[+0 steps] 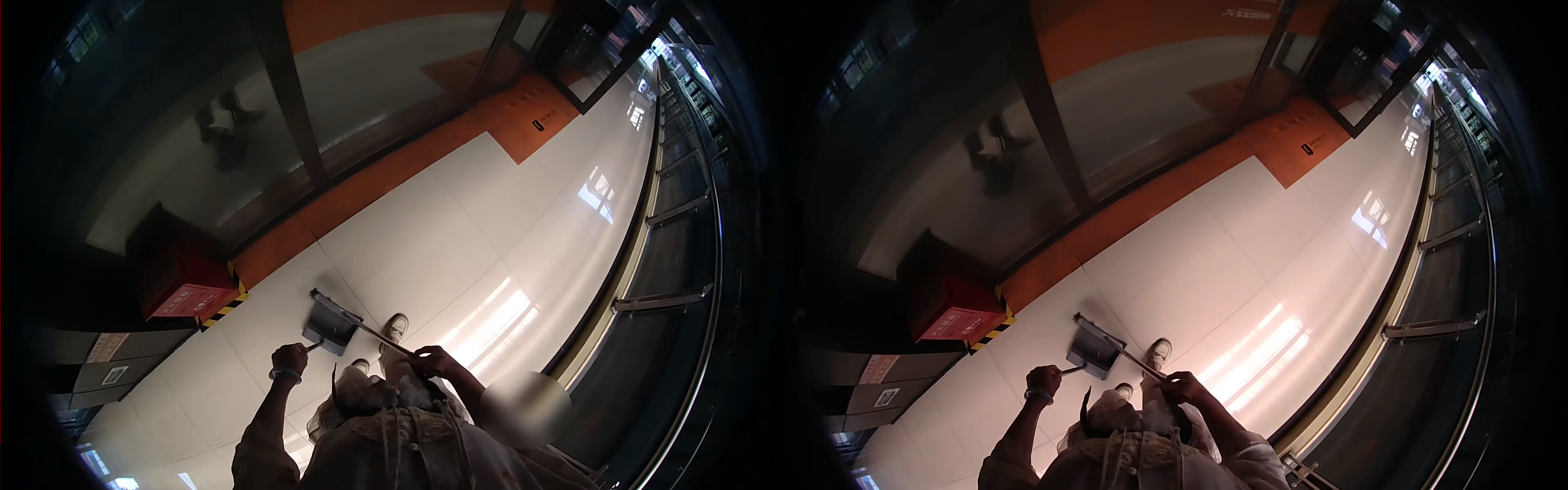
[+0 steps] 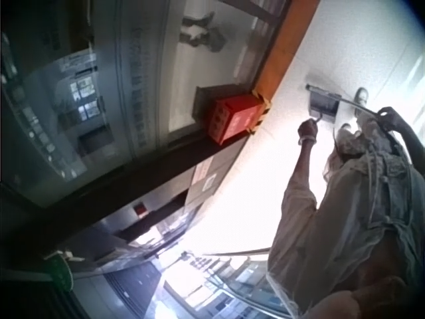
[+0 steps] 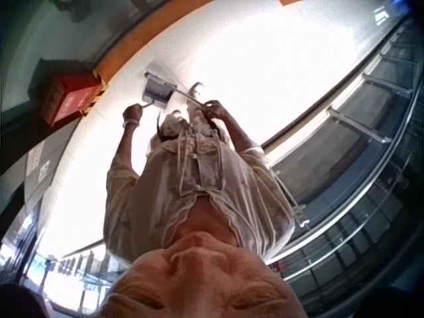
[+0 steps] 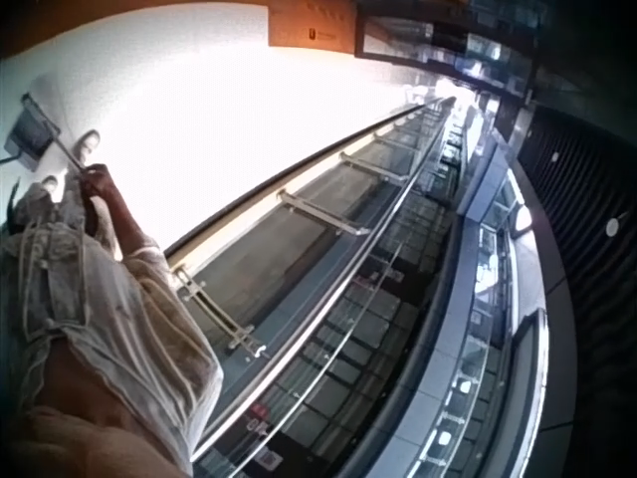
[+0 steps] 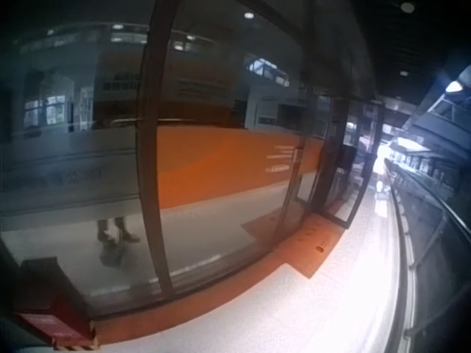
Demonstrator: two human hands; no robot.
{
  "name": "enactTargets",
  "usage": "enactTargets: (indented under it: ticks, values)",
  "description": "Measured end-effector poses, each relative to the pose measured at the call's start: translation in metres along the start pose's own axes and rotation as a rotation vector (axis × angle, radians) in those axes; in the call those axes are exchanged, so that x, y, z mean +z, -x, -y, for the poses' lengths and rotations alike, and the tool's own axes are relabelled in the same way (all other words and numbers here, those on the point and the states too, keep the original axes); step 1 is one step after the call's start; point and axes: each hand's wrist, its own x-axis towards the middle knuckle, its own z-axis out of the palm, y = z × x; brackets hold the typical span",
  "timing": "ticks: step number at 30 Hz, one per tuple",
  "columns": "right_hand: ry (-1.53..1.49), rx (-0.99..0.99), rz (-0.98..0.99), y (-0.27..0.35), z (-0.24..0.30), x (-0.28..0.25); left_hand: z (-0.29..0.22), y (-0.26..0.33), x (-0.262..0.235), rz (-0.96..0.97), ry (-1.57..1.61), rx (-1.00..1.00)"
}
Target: Sweeping the floor of a hallway using a broom and dustpan.
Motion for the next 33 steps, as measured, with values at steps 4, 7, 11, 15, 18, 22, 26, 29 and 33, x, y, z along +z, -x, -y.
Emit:
enactTargets:
  ticks: [4,7,11,15,18,22,26,29,33]
  values:
    - [-0.168,-0.03,-0.274,0.027,0.031,-0.033,-0.027,-0.023,-0.014,-0.03,-0.026,0.045]
    - [-0.094,-0.035,-0.291,0.019,0.052,-0.074,-0.051,-0.042,-0.025,-0.048,-0.064,0.112]
    - [-0.062,-0.117,-0.554,-0.002,0.073,-0.106,-0.092,-0.086,-0.034,-0.074,-0.012,0.148]
    - [-0.12,-0.061,-0.715,-0.01,0.094,-0.14,-0.141,-0.13,-0.046,-0.048,0.018,0.194]
    - [-0.236,-0.053,-0.767,-0.008,0.107,-0.169,-0.169,-0.169,-0.049,-0.052,0.043,0.243]
    - [-0.304,-0.039,-0.754,-0.009,0.13,-0.209,-0.207,-0.226,-0.048,-0.064,0.037,0.333]
    - [-0.276,-0.033,-0.78,-0.027,0.176,-0.236,-0.243,-0.28,-0.051,0.002,0.002,0.368]
    - [-0.226,-0.037,-0.767,-0.053,0.219,-0.253,-0.271,-0.317,-0.054,0.038,0.015,0.389]
    - [0.052,0.049,-0.798,-0.099,0.261,-0.263,-0.323,-0.347,-0.067,0.138,-0.05,0.361]
